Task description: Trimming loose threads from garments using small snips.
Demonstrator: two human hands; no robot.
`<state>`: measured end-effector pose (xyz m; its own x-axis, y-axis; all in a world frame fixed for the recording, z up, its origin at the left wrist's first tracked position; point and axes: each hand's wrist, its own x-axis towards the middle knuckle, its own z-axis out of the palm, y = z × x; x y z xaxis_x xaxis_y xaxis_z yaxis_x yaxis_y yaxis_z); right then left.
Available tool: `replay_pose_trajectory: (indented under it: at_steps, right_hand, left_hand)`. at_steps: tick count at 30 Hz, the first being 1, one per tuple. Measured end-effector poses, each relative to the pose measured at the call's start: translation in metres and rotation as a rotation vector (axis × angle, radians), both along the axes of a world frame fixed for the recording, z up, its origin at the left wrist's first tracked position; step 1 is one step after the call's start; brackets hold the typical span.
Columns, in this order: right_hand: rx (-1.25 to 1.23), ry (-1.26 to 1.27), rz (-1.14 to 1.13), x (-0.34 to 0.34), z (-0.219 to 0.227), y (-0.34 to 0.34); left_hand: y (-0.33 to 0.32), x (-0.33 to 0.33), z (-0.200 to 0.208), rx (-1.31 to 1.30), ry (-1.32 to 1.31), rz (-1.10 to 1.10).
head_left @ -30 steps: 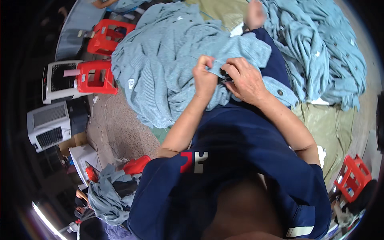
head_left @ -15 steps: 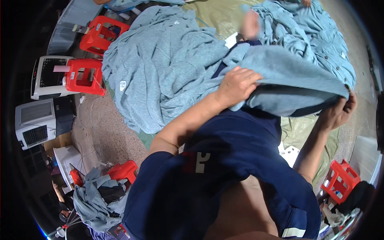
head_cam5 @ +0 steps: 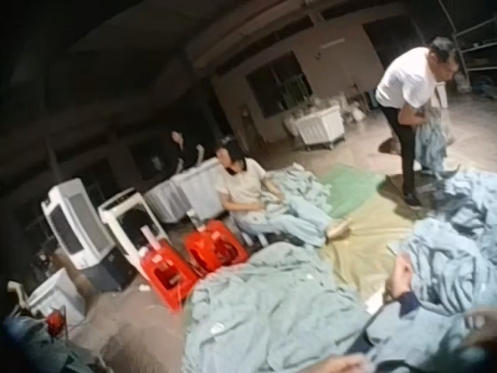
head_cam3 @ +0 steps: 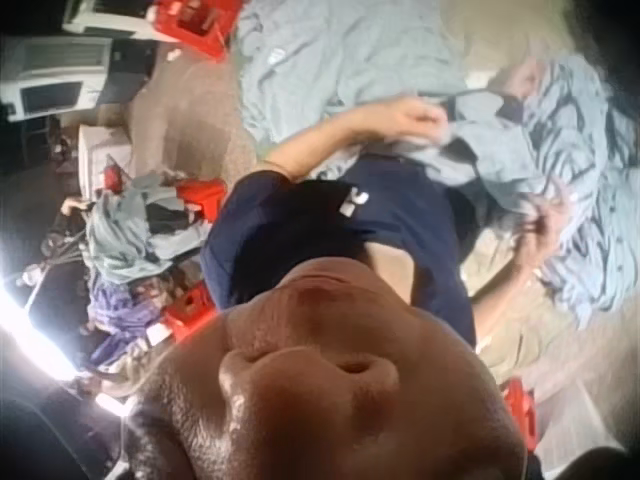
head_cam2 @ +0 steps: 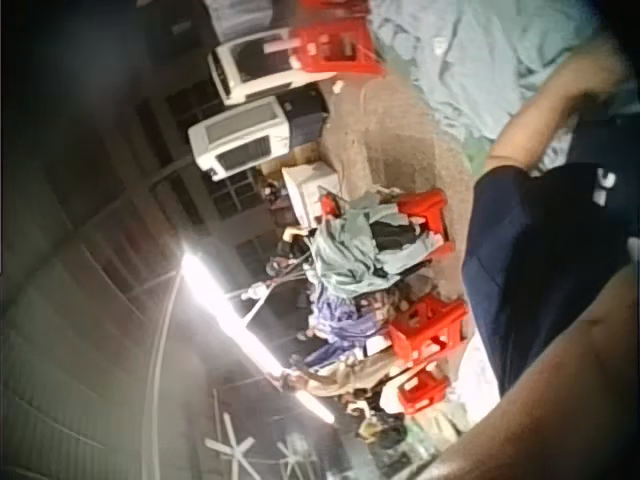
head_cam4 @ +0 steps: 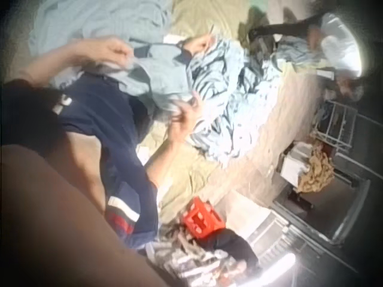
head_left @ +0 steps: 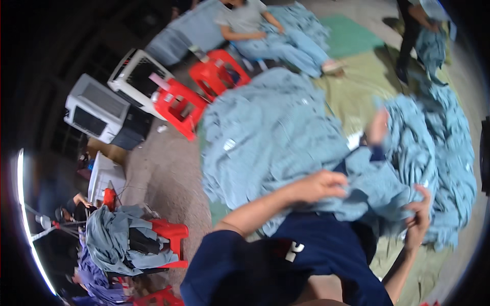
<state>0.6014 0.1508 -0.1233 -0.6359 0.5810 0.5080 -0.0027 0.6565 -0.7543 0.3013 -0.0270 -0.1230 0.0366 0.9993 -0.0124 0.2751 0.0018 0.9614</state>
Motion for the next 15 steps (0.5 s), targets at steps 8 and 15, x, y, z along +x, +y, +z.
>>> replay_pose_trajectory:
  at_steps: [8, 15]
  right_hand:
    - [-0.599, -0.156, 0.479, -0.073, -0.004, -0.031]
    - [-0.828, 0.241, 0.14, -0.017, -0.007, 0.017]
  left_hand:
    - [-0.011, 0.012, 0.026, -0.077, -0.073, -0.037]
    - [-0.042, -0.008, 0.006, -0.243, -0.245, 0.038]
